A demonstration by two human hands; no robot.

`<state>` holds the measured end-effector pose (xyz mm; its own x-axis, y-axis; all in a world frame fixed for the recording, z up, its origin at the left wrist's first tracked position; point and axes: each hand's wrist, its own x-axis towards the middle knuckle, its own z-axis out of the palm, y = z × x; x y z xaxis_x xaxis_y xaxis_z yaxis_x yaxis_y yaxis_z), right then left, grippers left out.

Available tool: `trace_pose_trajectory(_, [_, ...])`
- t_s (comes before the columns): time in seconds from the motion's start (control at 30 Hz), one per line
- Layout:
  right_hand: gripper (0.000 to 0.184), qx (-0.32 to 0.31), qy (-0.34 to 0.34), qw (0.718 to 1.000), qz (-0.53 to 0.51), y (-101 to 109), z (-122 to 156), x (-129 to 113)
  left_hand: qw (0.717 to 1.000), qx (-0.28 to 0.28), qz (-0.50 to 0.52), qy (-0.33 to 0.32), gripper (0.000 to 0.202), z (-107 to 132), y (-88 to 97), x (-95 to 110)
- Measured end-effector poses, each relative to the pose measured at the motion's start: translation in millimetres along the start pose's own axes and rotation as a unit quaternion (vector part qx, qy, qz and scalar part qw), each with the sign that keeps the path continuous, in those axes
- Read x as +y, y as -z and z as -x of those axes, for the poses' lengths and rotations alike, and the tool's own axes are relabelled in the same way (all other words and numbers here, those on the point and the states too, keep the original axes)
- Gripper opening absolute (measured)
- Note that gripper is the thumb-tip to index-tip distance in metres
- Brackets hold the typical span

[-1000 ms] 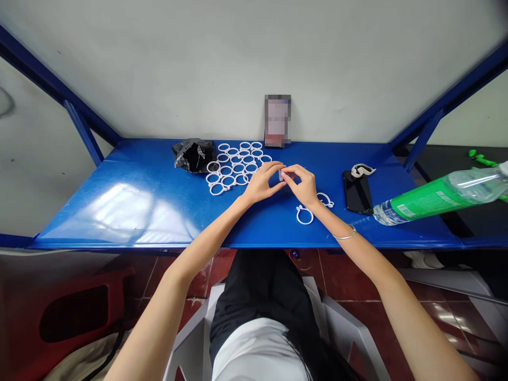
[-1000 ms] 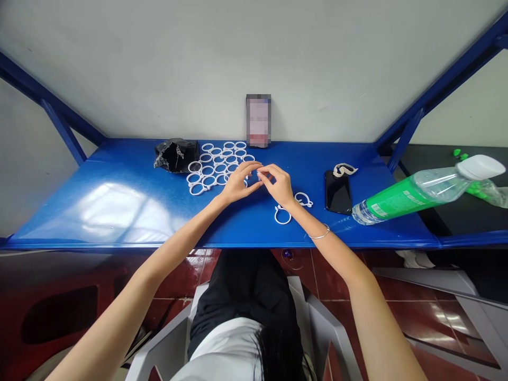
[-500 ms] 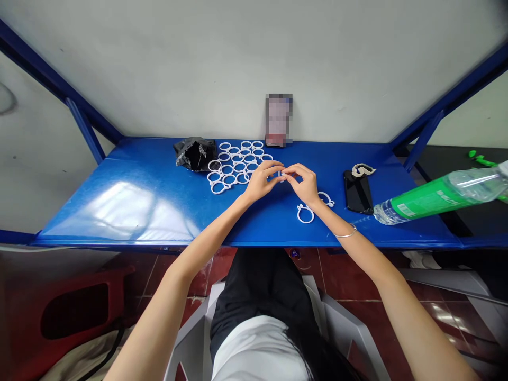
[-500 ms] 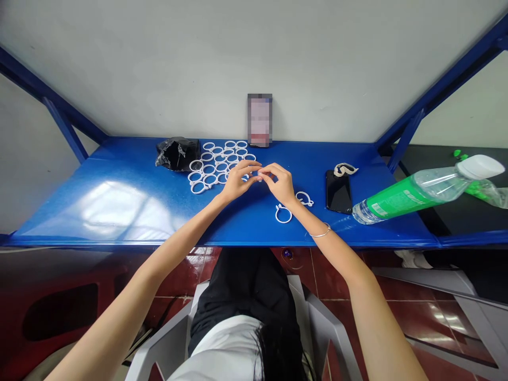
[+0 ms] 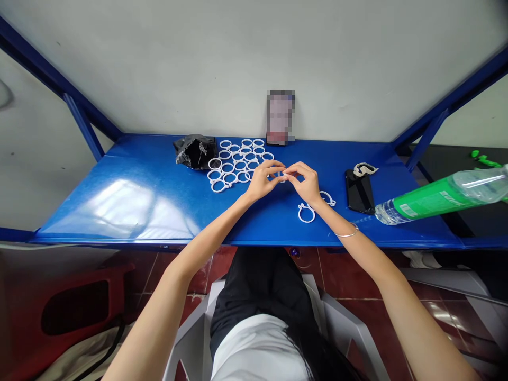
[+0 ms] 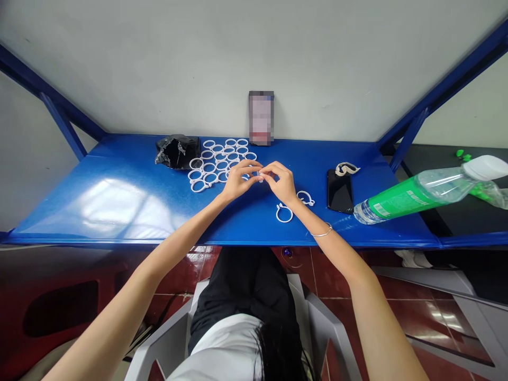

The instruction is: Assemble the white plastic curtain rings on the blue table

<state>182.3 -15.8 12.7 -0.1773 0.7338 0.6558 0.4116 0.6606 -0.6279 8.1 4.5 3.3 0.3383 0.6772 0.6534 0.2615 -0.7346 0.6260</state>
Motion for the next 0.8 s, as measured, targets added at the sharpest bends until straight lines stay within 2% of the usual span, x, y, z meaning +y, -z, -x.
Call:
trace_pose_trajectory(0.33, [0.009,-0.006,-0.012,1.000,-0.010,0.0,0.2,2.1,1.000,-0.007,0.007,0.025,0.043,0.0,0.1,0.0])
trace_pose_trajectory(0.8, [0.011,-0.013,-0.020,1.000,-0.015,1.0,0.1,1.1,1.000,-0.004,0.017,0.024,0.043,-0.4,0.0,0.0])
